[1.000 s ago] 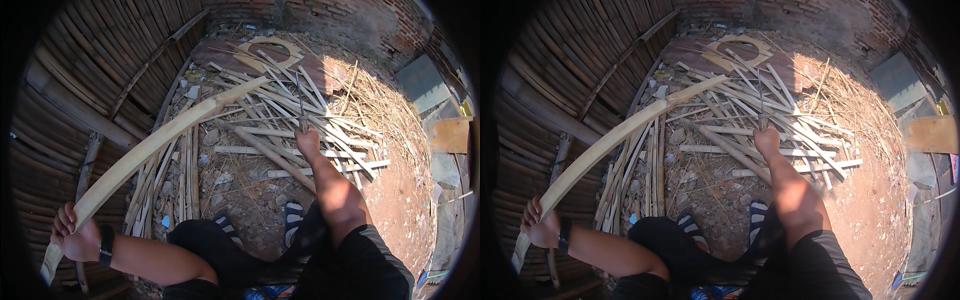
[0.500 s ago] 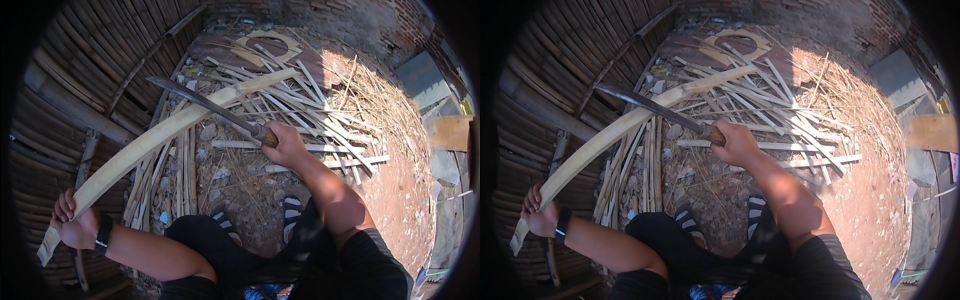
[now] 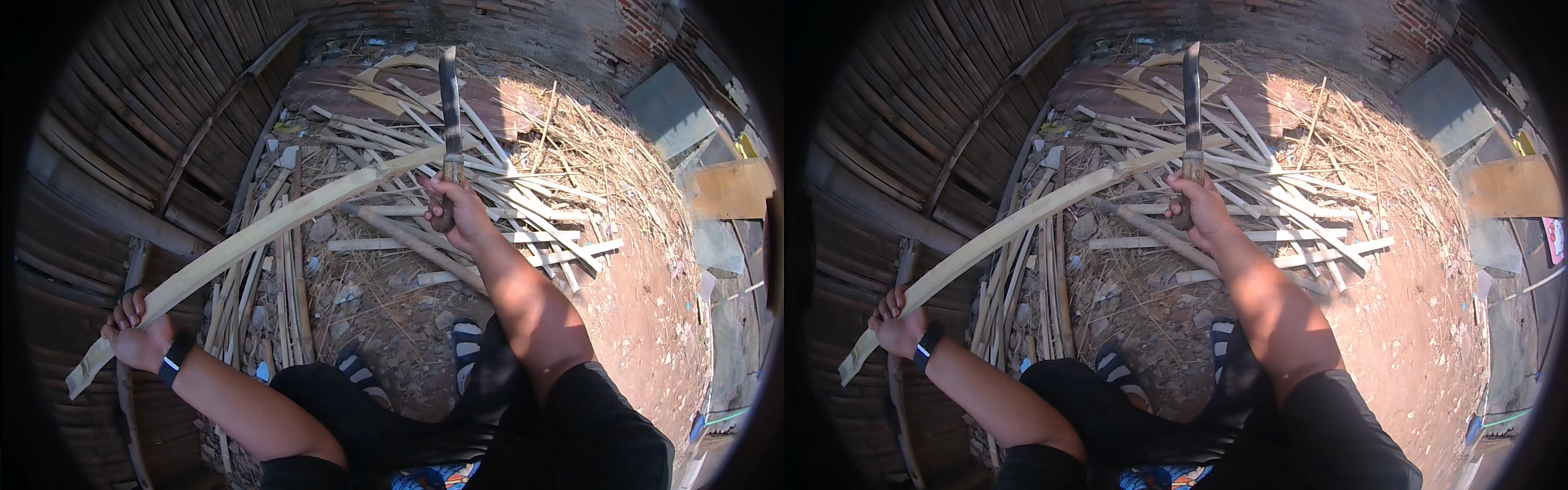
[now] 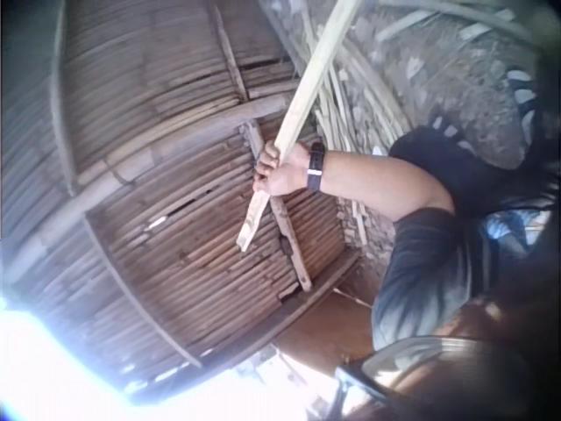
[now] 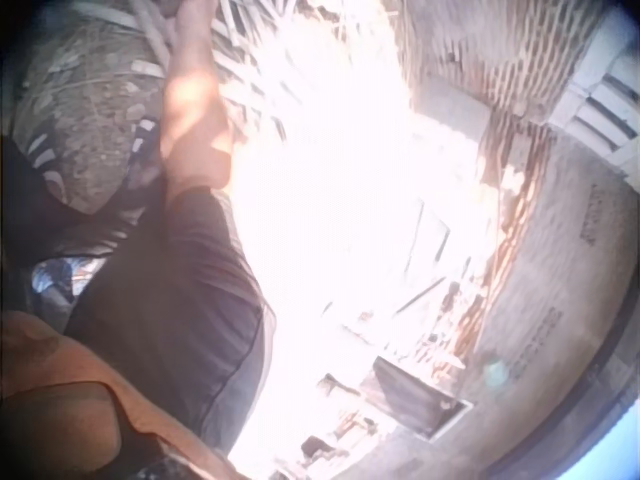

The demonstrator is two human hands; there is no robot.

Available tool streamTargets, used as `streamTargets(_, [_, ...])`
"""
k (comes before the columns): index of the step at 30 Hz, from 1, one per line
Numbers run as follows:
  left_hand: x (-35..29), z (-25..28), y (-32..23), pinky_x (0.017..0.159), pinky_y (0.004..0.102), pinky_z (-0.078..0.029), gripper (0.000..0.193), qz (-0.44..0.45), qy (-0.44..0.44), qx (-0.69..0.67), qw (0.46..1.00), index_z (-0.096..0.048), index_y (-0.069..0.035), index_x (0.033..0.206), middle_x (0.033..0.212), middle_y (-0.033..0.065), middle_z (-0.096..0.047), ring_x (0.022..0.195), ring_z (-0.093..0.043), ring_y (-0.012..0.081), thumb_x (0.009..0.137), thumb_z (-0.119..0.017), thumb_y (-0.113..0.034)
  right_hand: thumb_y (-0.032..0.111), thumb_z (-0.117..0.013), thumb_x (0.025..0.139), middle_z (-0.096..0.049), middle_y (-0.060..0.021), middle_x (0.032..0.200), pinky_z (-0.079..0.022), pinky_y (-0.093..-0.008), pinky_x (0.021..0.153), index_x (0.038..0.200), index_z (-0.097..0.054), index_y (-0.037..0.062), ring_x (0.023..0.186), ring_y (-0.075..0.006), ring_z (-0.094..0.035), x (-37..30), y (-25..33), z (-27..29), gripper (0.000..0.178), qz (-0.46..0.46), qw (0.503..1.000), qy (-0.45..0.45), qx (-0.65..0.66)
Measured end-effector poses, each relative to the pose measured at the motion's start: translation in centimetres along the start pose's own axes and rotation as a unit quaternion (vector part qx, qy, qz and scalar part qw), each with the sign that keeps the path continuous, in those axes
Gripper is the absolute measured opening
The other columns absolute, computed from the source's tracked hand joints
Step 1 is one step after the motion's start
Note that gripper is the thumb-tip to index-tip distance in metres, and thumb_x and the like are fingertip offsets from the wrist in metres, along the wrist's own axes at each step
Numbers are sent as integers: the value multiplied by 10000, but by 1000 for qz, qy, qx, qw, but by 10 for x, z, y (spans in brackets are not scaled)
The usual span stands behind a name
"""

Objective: The person splits bamboo strips using a machete. They hold a bamboo piece and repeatedly strike it with the machete to separate it into thinner strips, which are then placed on the ground.

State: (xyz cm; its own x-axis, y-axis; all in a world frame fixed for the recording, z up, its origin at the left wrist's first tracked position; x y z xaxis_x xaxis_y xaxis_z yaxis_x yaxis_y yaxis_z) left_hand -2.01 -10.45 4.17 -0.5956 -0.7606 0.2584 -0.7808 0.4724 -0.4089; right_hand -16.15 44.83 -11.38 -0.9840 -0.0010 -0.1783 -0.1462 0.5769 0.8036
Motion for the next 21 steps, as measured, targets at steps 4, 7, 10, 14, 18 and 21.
streamTargets(4, [-8,-5,51,495,297,-317,408,39,-69,27,996,-330,-141,709,588,-21,-276,486,-285,135,1071,-406,-313,114,-688,901,-600,-45,977,-517,-362,630,1039,-523,131,623,-128,-515,8,10,16,215,23,996,6,82])
streamTargets(7, [2,1,90,546,322,-360,424,93,-22,20,995,-345,-134,716,625,-12,-312,542,-335,151,1087,-351,-339,112,-685,899,-589,-40,971,-510,-361,633,1033,-522,142,622,-129,-511,4,35,34,213,66,992,-44,96])
streamTargets(10, [55,50,100,774,408,-494,475,157,86,11,984,-505,-69,878,804,71,-541,806,-562,251,1088,-343,-463,115,-708,884,-583,-38,947,-494,-349,597,1021,-512,146,607,-117,-504,2,45,24,241,94,985,-57,134])
streamTargets(14, [-41,27,183,1100,525,-409,607,191,-117,226,948,-402,-35,1441,1440,191,-472,1309,-507,335,1068,-385,-513,101,-696,896,-653,-82,1085,-492,-336,605,1004,-521,153,603,-94,-498,-13,94,61,213,191,966,-110,133])
streamTargets(18, [-16,96,206,1177,461,-281,650,272,-129,322,898,-405,-47,1488,1532,159,-423,1441,-373,313,1014,-552,-466,83,-711,882,-640,-60,995,-453,-256,556,1011,-517,103,578,-95,-535,-29,127,63,234,232,960,-143,69])
streamTargets(21, [-20,67,207,1166,426,-293,679,193,-34,475,858,-408,-23,1494,1525,172,-441,1441,-373,308,999,-593,-451,91,-709,886,-637,-44,967,-446,-219,555,1031,-521,85,604,-84,-552,-36,145,60,238,269,955,-116,-40])
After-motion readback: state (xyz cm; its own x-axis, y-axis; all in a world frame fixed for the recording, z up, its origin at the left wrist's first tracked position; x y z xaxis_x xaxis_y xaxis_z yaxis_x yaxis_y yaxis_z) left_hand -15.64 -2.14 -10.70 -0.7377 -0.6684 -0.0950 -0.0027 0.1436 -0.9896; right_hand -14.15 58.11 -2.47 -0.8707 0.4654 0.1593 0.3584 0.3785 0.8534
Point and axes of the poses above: each hand's wrist, its own x-axis towards the middle knuckle, its own z-axis out of the back of the hand, y = z × x, the point moved 9 cm from there along x, towards the middle knuckle
